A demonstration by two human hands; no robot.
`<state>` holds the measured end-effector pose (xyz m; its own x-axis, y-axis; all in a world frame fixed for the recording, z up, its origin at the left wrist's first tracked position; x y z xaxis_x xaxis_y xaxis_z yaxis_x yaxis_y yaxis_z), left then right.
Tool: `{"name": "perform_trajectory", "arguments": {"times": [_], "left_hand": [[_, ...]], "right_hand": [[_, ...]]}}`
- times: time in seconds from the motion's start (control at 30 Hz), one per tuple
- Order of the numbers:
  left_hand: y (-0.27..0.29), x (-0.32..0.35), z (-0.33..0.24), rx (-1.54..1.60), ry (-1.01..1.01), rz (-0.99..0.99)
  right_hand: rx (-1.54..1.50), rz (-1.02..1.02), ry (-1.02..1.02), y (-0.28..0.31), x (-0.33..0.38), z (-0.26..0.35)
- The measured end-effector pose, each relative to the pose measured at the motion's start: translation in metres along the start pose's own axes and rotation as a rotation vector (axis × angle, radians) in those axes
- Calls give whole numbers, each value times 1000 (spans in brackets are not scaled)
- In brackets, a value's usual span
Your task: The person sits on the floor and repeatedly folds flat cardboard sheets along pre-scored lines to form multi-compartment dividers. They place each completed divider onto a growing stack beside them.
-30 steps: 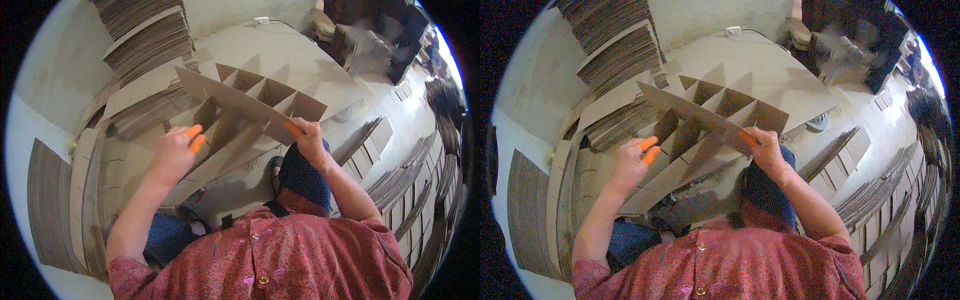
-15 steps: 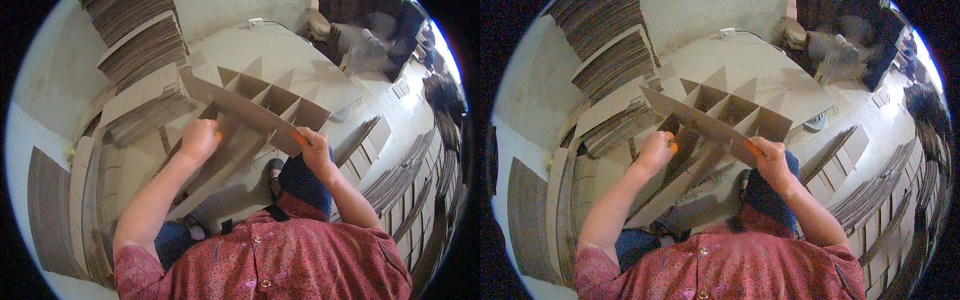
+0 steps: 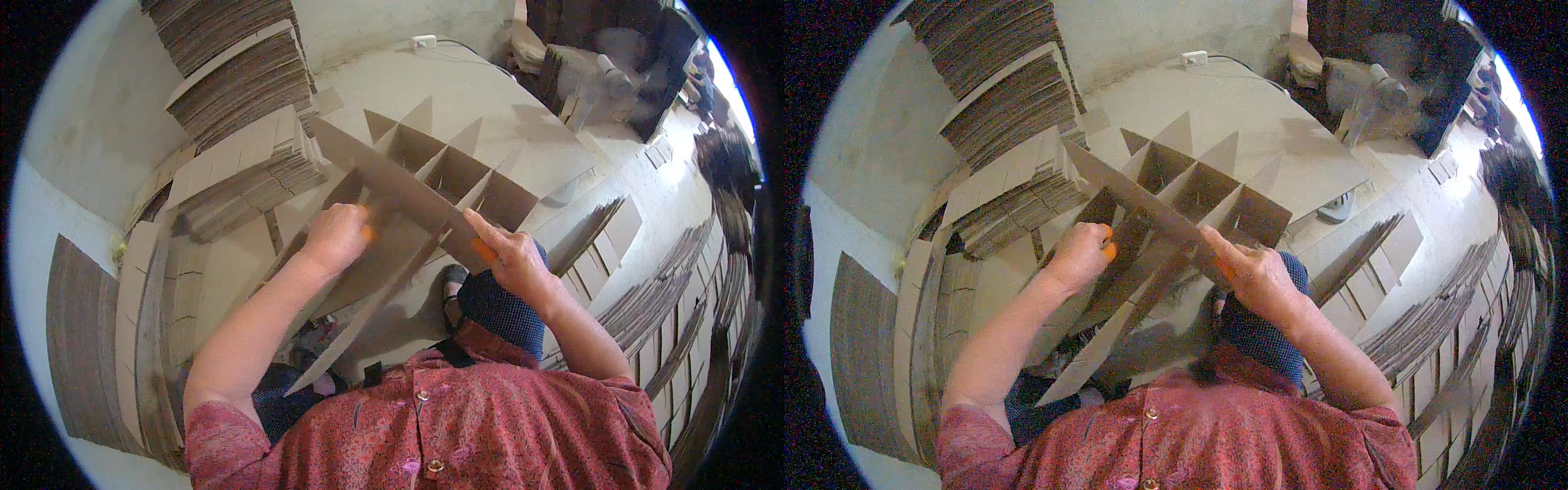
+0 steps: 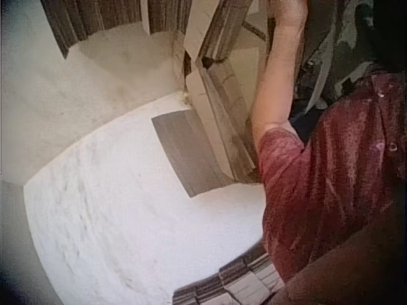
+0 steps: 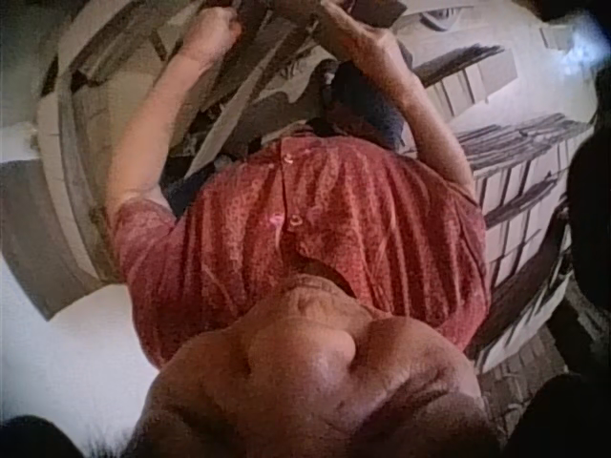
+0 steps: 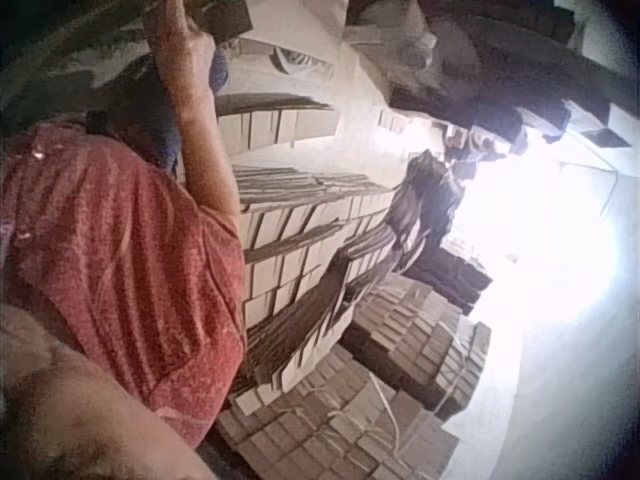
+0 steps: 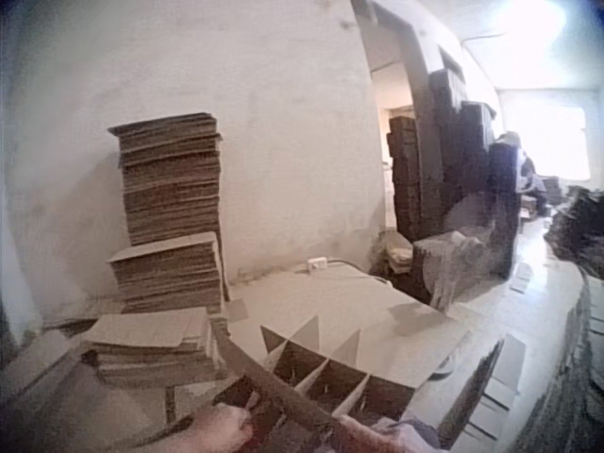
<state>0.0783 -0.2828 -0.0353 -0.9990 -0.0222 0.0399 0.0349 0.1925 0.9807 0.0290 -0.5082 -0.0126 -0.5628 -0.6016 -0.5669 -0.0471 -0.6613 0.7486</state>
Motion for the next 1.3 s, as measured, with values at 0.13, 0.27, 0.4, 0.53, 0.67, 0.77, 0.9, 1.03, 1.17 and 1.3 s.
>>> {"name": "perform_trajectory", "arguments": {"times": [0.13, 0.27, 0.4, 0.53, 0.67, 0.77, 0.9, 1.03, 1.17, 1.3], "left_hand": [[-1, 1, 3, 78, -41, -59], [33, 4, 3, 243, 31, -141], [62, -7, 28, 102, 78, -368], [29, -39, 64, -24, 220, -131], [30, -37, 74, 27, 224, -116], [38, -33, 72, -48, 254, -160], [34, -30, 93, -20, 261, -179], [38, -26, 97, 106, 272, -130], [64, -24, 117, 239, 292, -161], [89, -43, 164, 55, 317, -368]], "right_hand": [[-88, 121, -92, -3, -1, -6], [-86, 133, -90, -8, 5, -7], [-101, 91, -36, -11, 6, -8], [-142, 104, -46, -9, -2, -5], [-188, 203, -115, -7, -12, 0], [-158, 192, -103, -8, -16, 2], [-163, 273, -127, -14, -25, 9], [-129, 359, -139, -30, -31, 2], [-109, 183, -26, -25, -51, -2], [-160, 281, -71, -56, -51, -22]]}}
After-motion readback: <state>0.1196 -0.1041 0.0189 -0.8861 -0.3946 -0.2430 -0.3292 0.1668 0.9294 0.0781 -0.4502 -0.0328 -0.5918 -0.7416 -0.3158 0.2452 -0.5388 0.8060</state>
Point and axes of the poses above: each hand's wrist, its own x-axis away from the middle knuckle, its own y-axis out of the back of the hand, z = x × y, the point moved 9 cm from there along -x, towards the middle knuckle, and after that the axes turned 15 degrees about y, right-handed, at the moved point
